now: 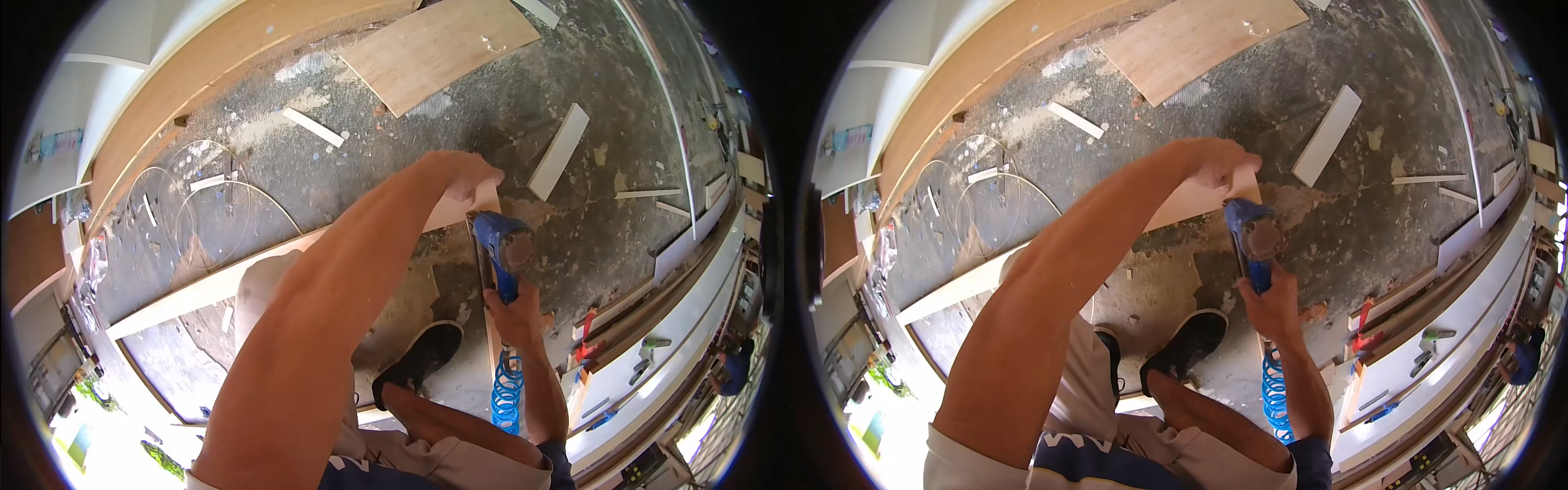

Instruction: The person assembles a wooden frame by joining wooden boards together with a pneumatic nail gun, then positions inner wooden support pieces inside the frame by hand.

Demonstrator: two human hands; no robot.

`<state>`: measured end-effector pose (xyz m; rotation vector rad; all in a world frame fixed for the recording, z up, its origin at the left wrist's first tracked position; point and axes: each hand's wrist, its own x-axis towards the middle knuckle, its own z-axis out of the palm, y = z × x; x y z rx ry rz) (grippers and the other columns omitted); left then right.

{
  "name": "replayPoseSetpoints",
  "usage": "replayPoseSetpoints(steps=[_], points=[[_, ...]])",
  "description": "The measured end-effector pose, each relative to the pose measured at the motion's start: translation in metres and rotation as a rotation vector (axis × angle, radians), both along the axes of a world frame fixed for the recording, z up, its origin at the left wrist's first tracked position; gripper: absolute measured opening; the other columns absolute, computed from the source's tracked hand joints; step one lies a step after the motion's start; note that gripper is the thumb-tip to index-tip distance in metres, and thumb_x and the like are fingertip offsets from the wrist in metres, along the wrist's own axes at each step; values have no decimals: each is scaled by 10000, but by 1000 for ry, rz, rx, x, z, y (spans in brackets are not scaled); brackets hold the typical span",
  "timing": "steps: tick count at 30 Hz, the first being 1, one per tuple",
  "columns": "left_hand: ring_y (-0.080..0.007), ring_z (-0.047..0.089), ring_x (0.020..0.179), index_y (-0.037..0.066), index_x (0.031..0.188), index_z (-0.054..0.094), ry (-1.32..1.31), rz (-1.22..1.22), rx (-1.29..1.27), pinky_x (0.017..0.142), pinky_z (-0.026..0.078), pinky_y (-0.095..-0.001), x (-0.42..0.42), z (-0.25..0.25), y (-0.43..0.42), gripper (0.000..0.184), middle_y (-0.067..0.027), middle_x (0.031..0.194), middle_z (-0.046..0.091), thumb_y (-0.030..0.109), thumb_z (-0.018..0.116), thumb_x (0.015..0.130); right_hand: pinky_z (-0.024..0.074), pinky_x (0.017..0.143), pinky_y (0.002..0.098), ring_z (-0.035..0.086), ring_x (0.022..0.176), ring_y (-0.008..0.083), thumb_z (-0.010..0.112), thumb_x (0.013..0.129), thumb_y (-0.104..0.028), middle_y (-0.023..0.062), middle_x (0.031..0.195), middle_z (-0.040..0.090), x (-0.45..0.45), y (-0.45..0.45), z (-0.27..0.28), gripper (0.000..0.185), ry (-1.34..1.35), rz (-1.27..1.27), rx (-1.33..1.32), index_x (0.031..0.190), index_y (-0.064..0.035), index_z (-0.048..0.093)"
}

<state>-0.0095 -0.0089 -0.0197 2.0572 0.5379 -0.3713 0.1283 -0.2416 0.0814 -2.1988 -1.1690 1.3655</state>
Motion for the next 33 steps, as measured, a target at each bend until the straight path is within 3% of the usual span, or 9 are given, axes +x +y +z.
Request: replayPoseSetpoints(steps=[14,20,22,23,25,29,31,33], points=[[-390,625,1144,146,1333,538,-55,29,-3,875,528,-500,-2,5,0,601,-173,1188,671,69,736,771,471,594,376,559,573,251,693,824,-99,168,672,596,-1,0,-1,193,-26,39,62,920,44,606],[-395,626,1137,145,1319,541,-106,43,21,870,528,-502,-4,-1,-2,593,-172,1179,673,60,733,764,486,624,412,624,637,389,678,833,-111,224,729,629,-4,4,5,236,-113,109,113,990,53,617],[-438,605,1098,100,1328,519,-149,20,10,856,504,-509,-4,-8,-2,598,-222,1131,631,31,687,759,490,631,426,644,677,426,661,837,-103,236,743,640,-2,3,3,264,-91,99,82,1049,49,618],[-438,605,1098,100,1328,519,-151,16,10,856,504,-509,-4,-10,-1,598,-222,1131,631,31,687,759,490,631,426,644,677,426,661,837,-103,236,743,640,-2,3,1,264,-94,94,82,1049,49,618],[-441,609,1077,96,1325,517,-186,5,2,844,506,-508,-3,-14,-1,603,-224,1113,631,30,693,752,479,637,398,607,666,195,689,822,-136,154,696,622,-4,2,-2,222,-104,96,110,888,63,614],[-429,600,1096,103,1319,522,-138,8,-8,858,498,-507,-3,-10,1,600,-224,1125,622,26,697,751,473,594,373,601,619,181,690,830,-119,125,673,622,-3,5,5,200,-57,81,153,878,58,610],[-408,587,1121,114,1320,521,-159,14,10,879,486,-507,-5,-14,-2,588,-219,1153,608,36,699,764,477,596,374,578,590,215,682,830,-105,133,675,619,1,-4,10,227,82,-95,-21,991,41,618],[-406,578,1137,129,1335,517,-119,17,12,895,478,-508,-4,-10,0,592,-213,1171,603,39,695,778,477,602,365,576,610,187,689,828,-110,118,683,621,9,-16,0,227,57,-91,11,990,35,623]])
